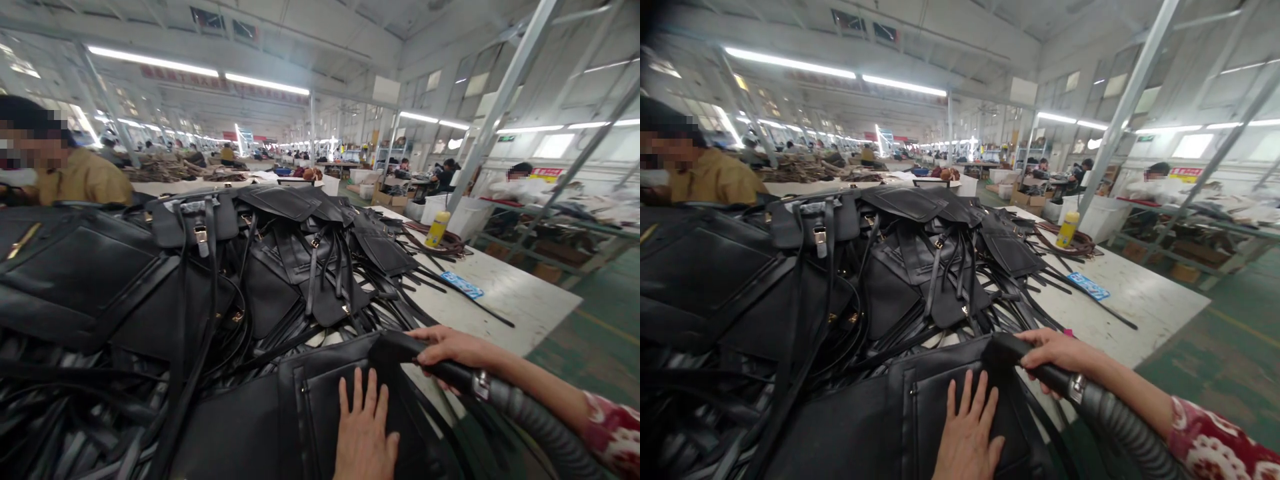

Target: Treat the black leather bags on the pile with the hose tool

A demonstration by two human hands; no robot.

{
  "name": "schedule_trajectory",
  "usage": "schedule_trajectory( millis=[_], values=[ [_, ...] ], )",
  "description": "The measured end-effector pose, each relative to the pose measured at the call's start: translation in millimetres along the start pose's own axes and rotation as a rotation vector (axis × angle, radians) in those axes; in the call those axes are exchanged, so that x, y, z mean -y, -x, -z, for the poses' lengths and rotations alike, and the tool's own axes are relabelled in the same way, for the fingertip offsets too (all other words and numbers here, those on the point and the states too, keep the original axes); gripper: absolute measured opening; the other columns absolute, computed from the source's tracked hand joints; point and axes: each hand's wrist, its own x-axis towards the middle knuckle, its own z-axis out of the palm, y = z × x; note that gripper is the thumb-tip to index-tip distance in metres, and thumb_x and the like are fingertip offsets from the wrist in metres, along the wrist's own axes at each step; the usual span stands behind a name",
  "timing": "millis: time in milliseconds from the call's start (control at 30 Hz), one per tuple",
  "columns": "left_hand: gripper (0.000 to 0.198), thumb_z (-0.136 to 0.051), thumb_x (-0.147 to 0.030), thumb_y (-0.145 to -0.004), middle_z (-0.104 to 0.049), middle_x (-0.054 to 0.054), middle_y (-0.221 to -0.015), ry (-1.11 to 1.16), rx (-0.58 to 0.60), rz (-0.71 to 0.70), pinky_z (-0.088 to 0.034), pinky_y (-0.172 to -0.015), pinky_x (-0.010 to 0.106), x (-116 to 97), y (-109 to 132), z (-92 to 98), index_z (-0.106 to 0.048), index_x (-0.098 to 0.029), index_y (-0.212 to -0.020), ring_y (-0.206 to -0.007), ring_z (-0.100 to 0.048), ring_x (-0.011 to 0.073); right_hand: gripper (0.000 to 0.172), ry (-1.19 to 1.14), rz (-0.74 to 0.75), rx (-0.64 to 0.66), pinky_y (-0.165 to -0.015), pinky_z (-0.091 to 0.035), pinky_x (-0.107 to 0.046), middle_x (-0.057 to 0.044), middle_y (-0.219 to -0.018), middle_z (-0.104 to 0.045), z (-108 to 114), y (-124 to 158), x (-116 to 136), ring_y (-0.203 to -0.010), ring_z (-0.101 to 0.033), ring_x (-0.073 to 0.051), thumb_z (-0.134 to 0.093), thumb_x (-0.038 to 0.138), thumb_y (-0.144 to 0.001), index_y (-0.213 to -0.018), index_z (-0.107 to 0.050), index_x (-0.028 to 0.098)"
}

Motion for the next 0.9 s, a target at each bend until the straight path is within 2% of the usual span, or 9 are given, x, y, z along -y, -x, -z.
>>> schedule_trajectory(
  millis=[100,233,300,433,600,700,800,867,900],
  values=[
    [0.069,-0.047,-0.041,-0.073,-0.003,0.000,-0.144,0.020,0.017,0.010,-0.013,-0.102,0.061,-3,2,5.5,-0.014,-0.030,-0.132,-0.130,0.000,0.0292,0.070,0.028,0.030,-0.056,-0.034,-0.043,-0.019,-0.002,-0.064,-0.063,-9,-20,-5,-0.041,-0.058,-0.014,-0.059,0.025,-0.067,-0.129,-0.029,0.018],
    [0.063,-0.042,-0.044,-0.076,-0.006,0.000,-0.144,0.064,0.030,0.040,-0.013,-0.103,0.060,-4,5,15.4,-0.017,-0.030,-0.132,-0.130,-0.002,0.0292,0.075,0.060,0.135,-0.105,-0.033,-0.040,-0.017,0.004,-0.056,-0.058,-42,-46,8,-0.038,-0.053,-0.012,-0.059,0.021,-0.064,-0.131,-0.027,0.020],
    [0.060,-0.040,-0.047,-0.077,-0.014,0.000,-0.144,0.101,0.039,0.045,-0.012,-0.103,0.060,-5,6,17.7,-0.021,-0.030,-0.131,-0.130,-0.005,0.0287,0.075,0.054,0.158,-0.027,-0.033,-0.039,-0.017,0.003,-0.062,-0.060,-64,-48,16,-0.038,-0.051,-0.011,-0.060,0.021,-0.062,-0.130,-0.030,0.020],
    [0.054,-0.037,-0.053,-0.076,-0.042,0.001,-0.131,0.195,0.092,0.111,-0.016,-0.104,0.056,-11,6,7.9,-0.035,-0.031,-0.125,-0.126,-0.025,0.0266,0.060,0.061,0.202,0.206,-0.045,-0.041,-0.016,0.002,-0.072,-0.063,-103,-50,22,-0.051,-0.054,-0.010,-0.064,0.014,-0.054,-0.113,-0.054,0.017],
    [0.058,-0.038,-0.051,-0.075,-0.048,0.009,-0.125,0.083,0.103,0.187,-0.031,-0.098,0.054,5,0,2.5,-0.037,-0.023,-0.126,-0.118,-0.037,0.0311,0.059,0.033,0.311,0.163,-0.038,-0.036,-0.015,0.004,-0.064,-0.060,-138,-69,24,-0.042,-0.047,-0.008,-0.060,0.012,-0.054,-0.113,-0.054,0.017],
    [0.051,-0.036,-0.042,-0.078,-0.047,0.008,-0.124,-0.047,-0.034,0.271,-0.029,-0.098,0.054,45,0,33.2,-0.036,-0.024,-0.126,-0.117,-0.037,0.0288,0.068,-0.048,0.405,0.014,-0.038,-0.039,-0.016,0.003,-0.072,-0.061,-137,-64,20,-0.045,-0.050,-0.009,-0.058,0.013,-0.057,-0.123,-0.042,0.020],
    [0.046,-0.044,-0.039,-0.073,-0.050,0.009,-0.117,-0.170,-0.169,0.432,-0.025,-0.097,0.054,87,6,73.7,-0.045,-0.022,-0.116,-0.113,-0.039,0.0289,0.078,-0.102,0.378,-0.106,-0.035,-0.043,-0.023,-0.002,-0.082,-0.062,-110,-47,-2,-0.043,-0.053,-0.014,-0.061,0.025,-0.062,-0.131,-0.025,0.022],
    [0.041,-0.052,-0.036,-0.067,-0.053,0.008,-0.110,-0.159,-0.106,0.462,-0.030,-0.095,0.050,104,8,92.3,-0.052,-0.021,-0.105,-0.107,-0.044,0.0272,0.082,-0.082,0.399,-0.172,-0.041,-0.047,-0.029,-0.005,-0.083,-0.064,-84,-34,-25,-0.049,-0.057,-0.020,-0.066,0.036,-0.059,-0.130,-0.027,0.024],
    [0.039,-0.054,-0.033,-0.065,-0.054,0.007,-0.107,-0.129,-0.036,0.458,-0.033,-0.092,0.046,108,7,97.9,-0.053,-0.021,-0.102,-0.103,-0.046,0.0257,0.078,-0.045,0.426,-0.203,-0.052,-0.052,-0.033,-0.006,-0.087,-0.064,-71,-28,-36,-0.063,-0.061,-0.026,-0.067,0.041,-0.059,-0.128,-0.033,0.025]
  ],
)
